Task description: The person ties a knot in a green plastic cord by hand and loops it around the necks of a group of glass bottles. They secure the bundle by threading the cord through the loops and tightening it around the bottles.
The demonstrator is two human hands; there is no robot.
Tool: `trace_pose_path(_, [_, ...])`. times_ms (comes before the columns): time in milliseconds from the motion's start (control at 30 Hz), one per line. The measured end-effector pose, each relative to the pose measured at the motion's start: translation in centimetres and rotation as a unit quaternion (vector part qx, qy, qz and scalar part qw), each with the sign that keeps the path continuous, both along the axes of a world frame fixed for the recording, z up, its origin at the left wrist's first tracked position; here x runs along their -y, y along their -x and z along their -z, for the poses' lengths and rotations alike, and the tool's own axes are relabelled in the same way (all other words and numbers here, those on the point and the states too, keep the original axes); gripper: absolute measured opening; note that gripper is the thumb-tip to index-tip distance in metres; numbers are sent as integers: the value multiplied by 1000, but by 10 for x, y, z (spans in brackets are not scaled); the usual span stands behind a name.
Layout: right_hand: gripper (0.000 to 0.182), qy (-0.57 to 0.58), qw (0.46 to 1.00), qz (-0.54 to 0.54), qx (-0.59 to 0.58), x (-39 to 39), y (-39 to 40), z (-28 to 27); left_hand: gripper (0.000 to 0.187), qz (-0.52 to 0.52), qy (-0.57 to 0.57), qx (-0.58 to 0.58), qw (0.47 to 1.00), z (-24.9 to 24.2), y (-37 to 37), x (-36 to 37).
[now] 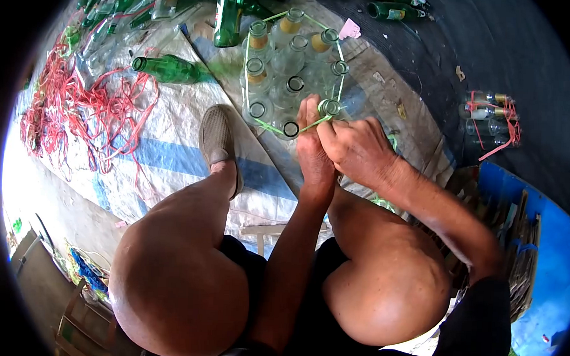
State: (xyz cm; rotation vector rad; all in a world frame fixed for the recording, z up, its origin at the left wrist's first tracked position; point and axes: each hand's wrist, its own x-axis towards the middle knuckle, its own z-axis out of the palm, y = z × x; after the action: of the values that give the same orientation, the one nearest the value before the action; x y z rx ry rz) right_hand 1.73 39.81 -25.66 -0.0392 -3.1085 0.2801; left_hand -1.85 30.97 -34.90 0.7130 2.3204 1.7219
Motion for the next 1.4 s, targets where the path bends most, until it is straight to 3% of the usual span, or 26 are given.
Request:
trace_pose_path(233, [9, -120, 962, -229, 87, -18, 42, -22, 56, 13, -6, -4, 1000, 8, -4, 5])
trace_pose_path(367, [7, -124, 951, -265, 103, -23, 62, -17, 33, 6, -49, 98, 994, 30, -13, 4])
trace_pose_path(467, [7, -82, 956, -252, 126, -31, 76, -19, 14, 3, -16, 82, 996, 19, -9, 8])
trace_pose_path(533, [11, -67, 956, -230, 172, -35, 86, -26, 17, -11, 18, 40, 999, 14, -7, 5])
trace_pose_path(667, [19, 79, 960, -139, 231, -50, 101, -23, 16, -16, 0, 11, 1000, 8, 0, 2])
trace_pose_path(767, [8, 97, 968, -140, 185, -57, 103, -23, 18, -18, -31, -12, 999, 0, 4, -2])
trace_pose_path(867, [21, 49, 962, -110, 243, -53, 105, -26, 23, 6, -28, 9, 1000, 4, 3, 1])
trace_pose_path(967, [20, 46, 955, -79, 281, -55, 106, -35, 25, -3, -28, 10, 1000, 1, 3, -1])
trace_pose_path(1067, [16, 62, 974, -81, 201, -64, 99, -32, 29, 20, 20, 58, 998, 7, 0, 3])
trace_pose_path(1167, [16, 46, 972, -40, 227, -71, 101, -25, 33, 7, 9, 36, 999, 1, 2, 1])
trace_pose_path(1400, [17, 52, 989, -27, 132, -74, 80, -11, 38, 13, -1, 35, 999, -2, 3, 1])
